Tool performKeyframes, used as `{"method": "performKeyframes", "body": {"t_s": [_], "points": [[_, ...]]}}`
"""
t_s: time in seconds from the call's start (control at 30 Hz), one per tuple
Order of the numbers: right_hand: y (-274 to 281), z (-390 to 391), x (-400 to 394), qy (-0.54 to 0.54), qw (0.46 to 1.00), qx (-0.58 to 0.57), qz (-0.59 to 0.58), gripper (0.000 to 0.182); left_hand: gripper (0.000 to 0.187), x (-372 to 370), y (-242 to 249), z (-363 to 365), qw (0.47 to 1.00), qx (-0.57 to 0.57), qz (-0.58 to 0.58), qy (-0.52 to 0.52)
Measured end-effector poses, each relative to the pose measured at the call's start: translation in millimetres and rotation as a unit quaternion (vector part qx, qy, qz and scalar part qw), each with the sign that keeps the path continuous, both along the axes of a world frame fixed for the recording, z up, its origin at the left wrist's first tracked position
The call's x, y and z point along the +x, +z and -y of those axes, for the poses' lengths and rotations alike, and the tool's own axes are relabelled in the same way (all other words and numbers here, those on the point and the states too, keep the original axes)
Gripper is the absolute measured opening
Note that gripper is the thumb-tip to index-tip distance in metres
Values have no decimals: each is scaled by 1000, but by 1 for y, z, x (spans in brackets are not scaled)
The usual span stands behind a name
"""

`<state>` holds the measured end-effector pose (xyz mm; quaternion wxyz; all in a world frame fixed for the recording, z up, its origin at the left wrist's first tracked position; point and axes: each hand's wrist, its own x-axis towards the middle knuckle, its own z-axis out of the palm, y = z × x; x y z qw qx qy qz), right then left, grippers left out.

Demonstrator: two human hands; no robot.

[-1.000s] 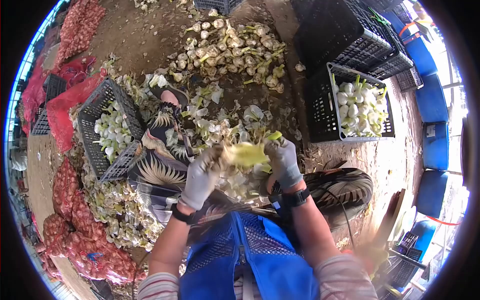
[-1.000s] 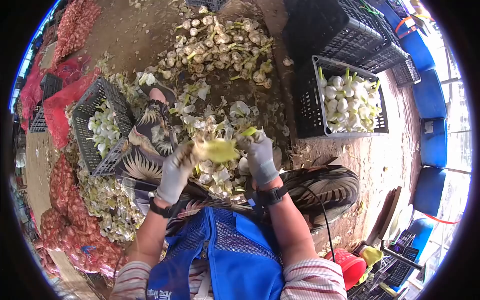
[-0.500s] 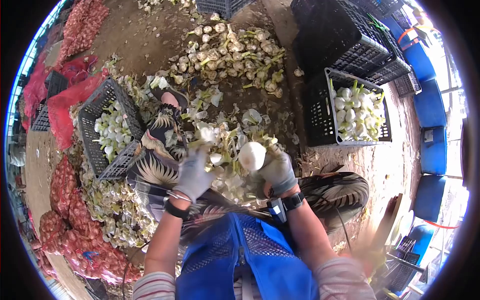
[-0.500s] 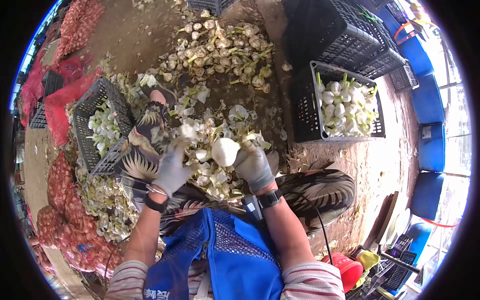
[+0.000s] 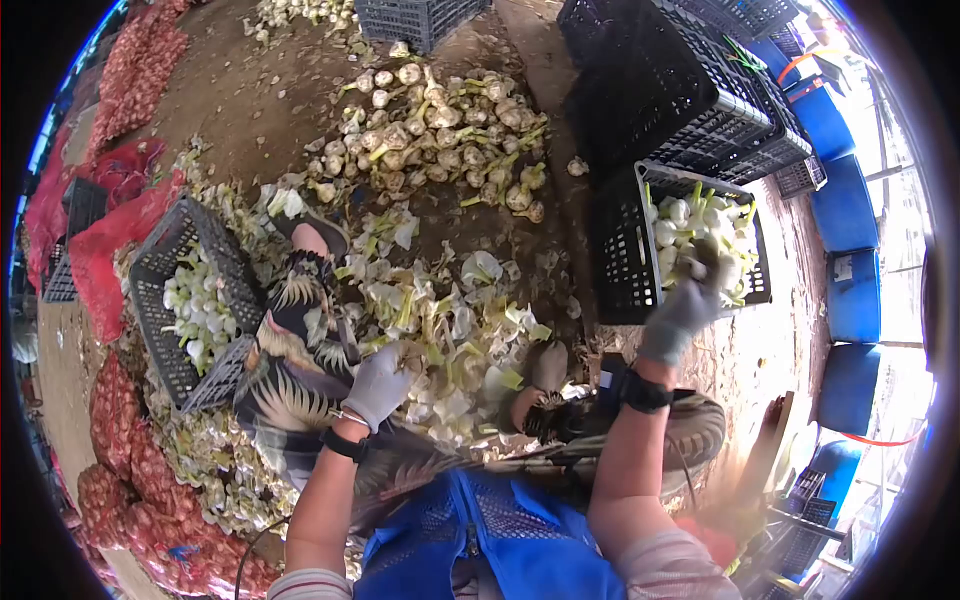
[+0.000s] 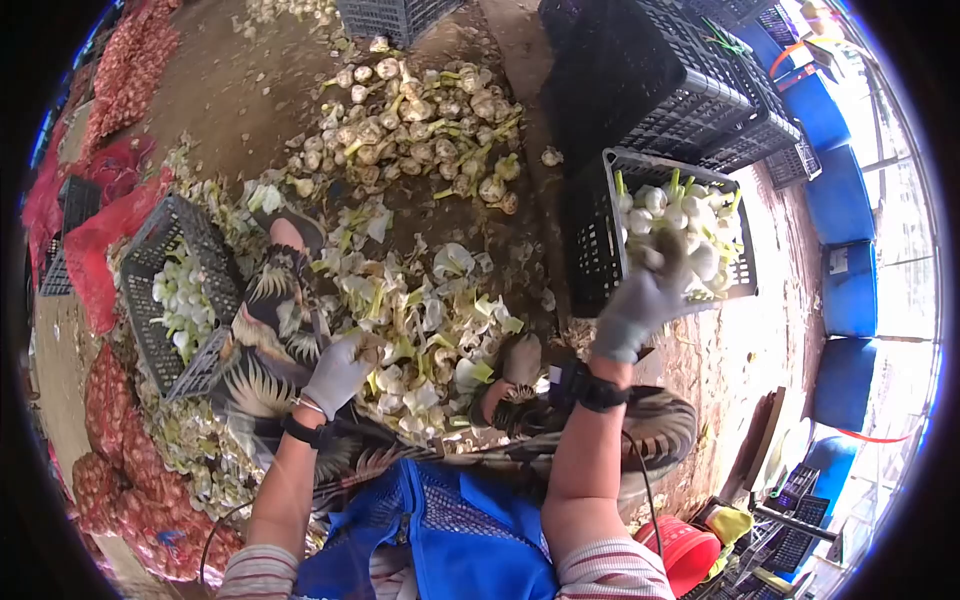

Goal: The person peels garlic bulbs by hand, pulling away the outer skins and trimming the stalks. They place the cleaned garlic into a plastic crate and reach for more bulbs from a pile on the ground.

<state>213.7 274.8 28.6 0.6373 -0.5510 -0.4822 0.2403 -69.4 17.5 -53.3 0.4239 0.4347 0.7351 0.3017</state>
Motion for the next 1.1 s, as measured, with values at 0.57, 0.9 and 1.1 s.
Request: {"method": "performKeyframes", "body": {"t_s": [0.57,0.9,1.1], "points": [[-240,-244,-81,237,905,-309,172,35,25,-10,-56,-67,968,-70,217,101],[-181,13,-119,530,823,-193,-60,30,59,26,-3,-104,976,191,-17,108],[-109,54,-124,484,680,-487,-258,28,40,-3,-40,-51,929,78,317,174]]}}
